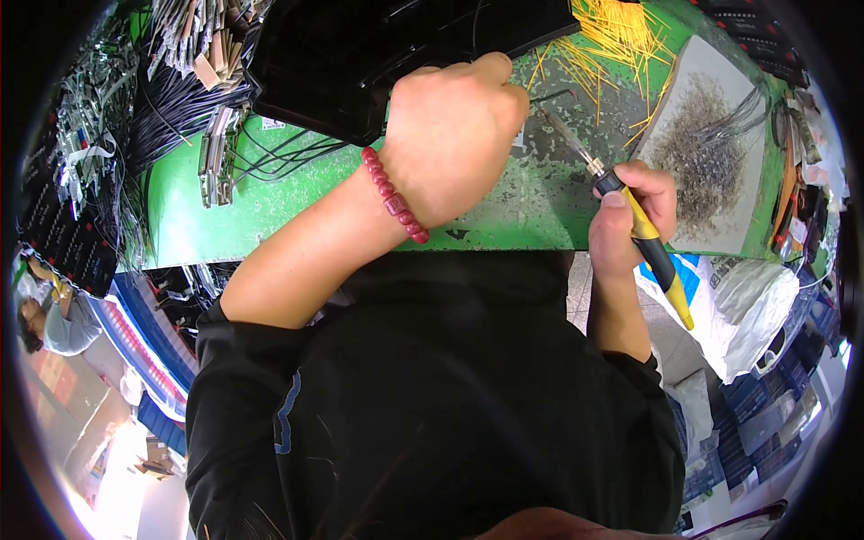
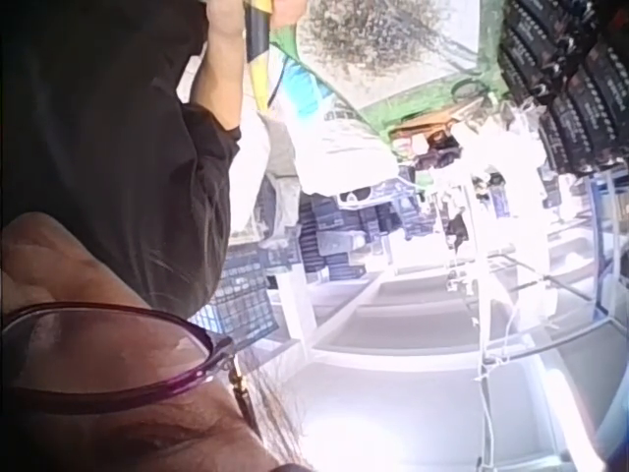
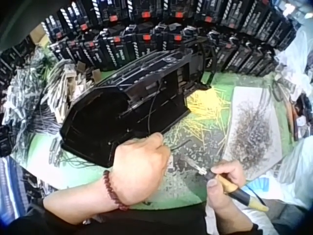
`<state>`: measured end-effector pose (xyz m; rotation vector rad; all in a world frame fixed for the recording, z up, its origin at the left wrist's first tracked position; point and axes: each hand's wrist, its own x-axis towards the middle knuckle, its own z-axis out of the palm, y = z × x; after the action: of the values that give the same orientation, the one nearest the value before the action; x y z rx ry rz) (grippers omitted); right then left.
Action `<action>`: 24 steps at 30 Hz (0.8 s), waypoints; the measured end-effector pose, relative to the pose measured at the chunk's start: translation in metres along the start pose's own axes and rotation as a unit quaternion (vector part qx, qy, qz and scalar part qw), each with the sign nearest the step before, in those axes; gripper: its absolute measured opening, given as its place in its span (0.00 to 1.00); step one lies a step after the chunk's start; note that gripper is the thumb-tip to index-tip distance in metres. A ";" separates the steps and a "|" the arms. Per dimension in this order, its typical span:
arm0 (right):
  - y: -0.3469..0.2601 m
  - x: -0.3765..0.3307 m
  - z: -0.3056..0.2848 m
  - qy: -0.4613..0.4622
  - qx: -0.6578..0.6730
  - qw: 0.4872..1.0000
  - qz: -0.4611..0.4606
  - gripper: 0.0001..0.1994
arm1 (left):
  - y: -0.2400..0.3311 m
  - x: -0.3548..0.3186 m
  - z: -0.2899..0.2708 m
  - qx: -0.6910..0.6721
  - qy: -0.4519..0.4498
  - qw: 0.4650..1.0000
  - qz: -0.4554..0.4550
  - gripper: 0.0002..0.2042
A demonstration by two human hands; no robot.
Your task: The person solders wires to circuit boards using a soldering iron and then places the completed assemblies into a blue plastic bin.
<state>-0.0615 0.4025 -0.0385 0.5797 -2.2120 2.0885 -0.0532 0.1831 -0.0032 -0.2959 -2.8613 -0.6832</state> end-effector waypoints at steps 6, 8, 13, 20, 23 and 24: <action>-0.008 -0.002 0.011 0.007 0.031 0.999 0.014 0.21 | 0.001 0.000 0.001 0.008 0.002 1.000 -0.001 0.05; -0.011 0.002 0.009 -0.055 -0.012 0.997 0.046 0.23 | 0.001 -0.001 0.002 0.008 0.007 1.000 0.002 0.05; -0.005 0.014 0.023 -0.079 -0.111 0.989 -0.048 0.11 | 0.001 -0.005 0.005 0.025 0.026 0.999 -0.003 0.05; -0.001 0.030 0.032 -0.138 -0.188 0.954 -0.187 0.14 | 0.000 -0.009 0.005 0.011 0.046 0.999 -0.014 0.05; 0.002 0.030 0.034 -0.163 -0.196 0.946 -0.200 0.16 | -0.002 -0.010 0.009 -0.002 0.054 0.998 -0.017 0.05; 0.003 0.030 0.034 -0.168 -0.203 0.943 -0.205 0.17 | -0.002 -0.010 0.010 -0.003 0.055 0.998 -0.020 0.05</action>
<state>-0.0825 0.3626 -0.0354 1.2920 -2.3232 1.3612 -0.0449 0.1841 -0.0149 -0.1952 -2.7686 -0.6933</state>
